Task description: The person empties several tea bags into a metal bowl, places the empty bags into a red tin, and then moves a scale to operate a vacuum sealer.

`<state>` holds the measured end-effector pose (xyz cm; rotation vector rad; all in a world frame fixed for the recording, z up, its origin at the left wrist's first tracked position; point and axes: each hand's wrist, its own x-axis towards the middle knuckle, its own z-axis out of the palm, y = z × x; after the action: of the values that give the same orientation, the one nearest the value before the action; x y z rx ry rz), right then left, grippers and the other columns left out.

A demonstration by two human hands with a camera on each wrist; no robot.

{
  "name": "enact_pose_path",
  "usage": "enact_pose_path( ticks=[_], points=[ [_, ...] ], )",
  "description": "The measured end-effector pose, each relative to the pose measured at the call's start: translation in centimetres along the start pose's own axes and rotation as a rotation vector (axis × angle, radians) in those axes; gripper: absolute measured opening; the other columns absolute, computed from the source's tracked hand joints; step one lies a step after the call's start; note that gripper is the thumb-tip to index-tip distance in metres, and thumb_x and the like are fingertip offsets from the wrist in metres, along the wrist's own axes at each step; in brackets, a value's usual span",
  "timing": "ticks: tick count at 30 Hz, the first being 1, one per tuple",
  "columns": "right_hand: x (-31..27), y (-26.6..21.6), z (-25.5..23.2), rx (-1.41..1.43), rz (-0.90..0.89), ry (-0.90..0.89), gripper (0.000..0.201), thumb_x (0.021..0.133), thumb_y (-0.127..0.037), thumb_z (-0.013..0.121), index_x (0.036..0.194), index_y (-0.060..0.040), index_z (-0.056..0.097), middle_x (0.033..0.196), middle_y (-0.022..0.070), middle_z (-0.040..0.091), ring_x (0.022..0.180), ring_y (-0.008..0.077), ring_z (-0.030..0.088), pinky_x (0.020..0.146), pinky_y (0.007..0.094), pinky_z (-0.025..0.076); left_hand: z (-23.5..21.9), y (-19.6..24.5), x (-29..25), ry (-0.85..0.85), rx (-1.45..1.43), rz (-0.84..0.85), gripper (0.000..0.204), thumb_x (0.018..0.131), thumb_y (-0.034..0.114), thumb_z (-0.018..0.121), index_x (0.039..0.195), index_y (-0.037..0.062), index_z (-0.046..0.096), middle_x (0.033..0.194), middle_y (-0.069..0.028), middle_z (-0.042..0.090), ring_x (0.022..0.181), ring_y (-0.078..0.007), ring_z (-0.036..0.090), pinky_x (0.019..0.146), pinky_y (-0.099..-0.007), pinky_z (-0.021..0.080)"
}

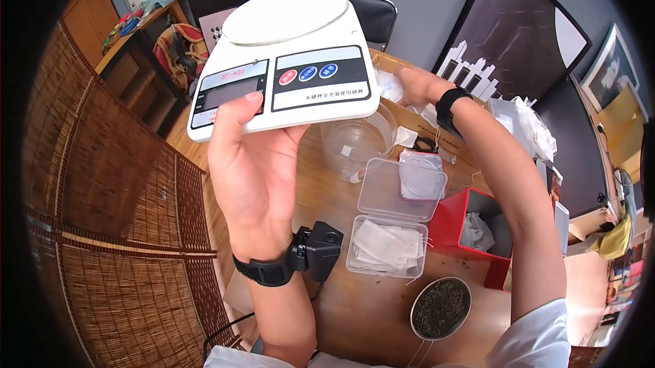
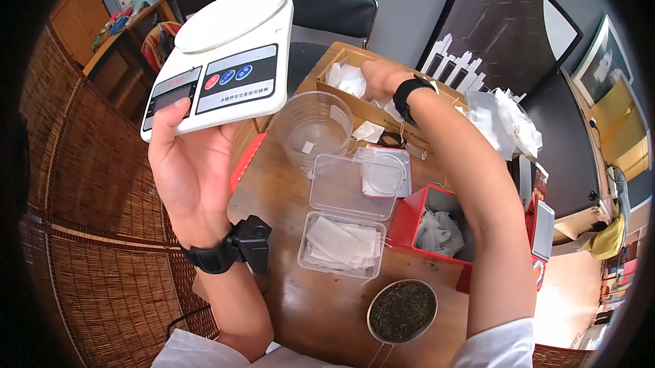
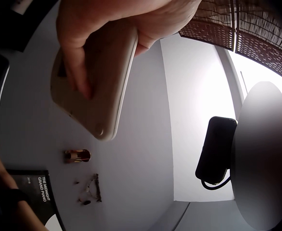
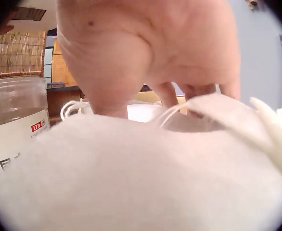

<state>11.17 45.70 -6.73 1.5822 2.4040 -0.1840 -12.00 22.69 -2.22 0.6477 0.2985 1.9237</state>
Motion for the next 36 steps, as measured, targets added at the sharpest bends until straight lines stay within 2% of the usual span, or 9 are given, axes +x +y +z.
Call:
enact_pose_path(
  ticks=[6,7,8,10,11,18,22,29,36],
  points=[
    [-0.4,1.9,0.1,0.255,-0.049,0.241,0.077,0.065,-0.016,0.088,0.131,0.0074,0.056,0.124,0.0268,0.065,0.116,0.0374,0.063,0.101,0.0387,0.05,0.1,-0.1,0.1,0.009,0.013,-0.01,0.048,0.09,0.006,0.056,0.136,-0.0028,0.046,0.129,-0.0171,0.061,0.114,-0.0279,0.064,0.095,-0.0469,0.057],
    [-0.6,2.5,0.1,0.305,-0.071,0.287,0.065,0.068,-0.014,0.087,0.123,0.0073,0.061,0.119,0.0218,0.068,0.111,0.0311,0.066,0.098,0.0363,0.05,0.1,-0.1,0.1,0.007,0.008,-0.006,0.048,0.09,0.005,0.056,0.136,-0.0029,0.046,0.129,-0.0171,0.061,0.114,-0.0279,0.064,0.095,-0.047,0.057],
    [-0.7,3.3,-0.1,0.305,-0.072,0.287,0.065,0.068,-0.014,0.087,0.123,0.0073,0.061,0.119,0.0218,0.068,0.111,0.0311,0.066,0.098,0.0363,0.05,0.0,-0.2,0.0,0.008,0.008,-0.006,0.048,0.09,0.005,0.056,0.136,-0.0029,0.046,0.129,-0.0171,0.061,0.114,-0.0279,0.064,0.095,-0.047,0.057],
    [-1.3,4.6,-1.3,0.667,-0.074,0.095,0.053,0.072,-0.011,0.085,0.118,0.0059,0.066,0.109,0.0174,0.072,0.101,0.0256,0.068,0.095,0.0349,0.05,0.0,-0.1,0.0,0.012,0.02,-0.003,0.047,0.09,0.005,0.056,0.136,-0.0028,0.047,0.128,-0.0169,0.061,0.114,-0.0278,0.064,0.095,-0.0471,0.056],
    [-2.0,5.0,-1.6,0.692,-0.06,0.128,0.041,0.075,-0.011,0.085,0.109,0.0041,0.07,0.101,0.0118,0.073,0.095,0.0193,0.066,0.093,0.0325,0.05,0.0,-0.1,0.0,0.011,0.02,-0.003,0.047,0.09,0.005,0.056,0.136,-0.0028,0.047,0.128,-0.0169,0.061,0.114,-0.0278,0.064,0.095,-0.0471,0.056],
    [-3.7,9.5,-2.3,1.021,-0.039,0.045,0.048,0.084,-0.017,0.08,0.124,0.0022,0.062,0.117,0.0092,0.069,0.106,0.0182,0.064,0.094,0.0331,0.049,0.0,-0.3,0.1,0.015,0.039,0.0,0.046,0.09,0.006,0.056,0.135,-0.0024,0.047,0.128,-0.0166,0.061,0.114,-0.0273,0.064,0.095,-0.0468,0.056],
    [-3.9,10.9,-1.8,1.246,-0.114,-0.022,0.045,0.088,-0.021,0.079,0.122,0.0036,0.062,0.117,0.0088,0.068,0.107,0.0152,0.065,0.095,0.0325,0.052,0.1,-0.3,0.0,0.01,0.04,-0.004,0.046,0.09,0.006,0.056,0.135,-0.0025,0.047,0.128,-0.0166,0.061,0.113,-0.0271,0.064,0.095,-0.0459,0.056],
    [-3.9,11.7,-1.7,1.221,-0.071,-0.059,0.046,0.09,-0.023,0.078,0.124,0.002,0.061,0.116,0.0076,0.069,0.105,0.0134,0.065,0.094,0.0309,0.053,0.3,-0.4,0.0,0.012,0.036,-0.008,0.046,0.09,0.007,0.056,0.135,-0.003,0.047,0.127,-0.0165,0.061,0.113,-0.0271,0.064,0.095,-0.045,0.056],
    [-3.9,11.0,-1.8,1.193,-0.072,-0.006,0.049,0.087,-0.022,0.081,0.123,0.0034,0.06,0.114,0.0084,0.069,0.103,0.0141,0.066,0.092,0.029,0.053,0.2,-0.4,0.1,0.02,0.052,0.005,0.046,0.091,0.007,0.056,0.135,-0.003,0.047,0.129,-0.0171,0.06,0.115,-0.0274,0.063,0.095,-0.0457,0.056]
  ],
)
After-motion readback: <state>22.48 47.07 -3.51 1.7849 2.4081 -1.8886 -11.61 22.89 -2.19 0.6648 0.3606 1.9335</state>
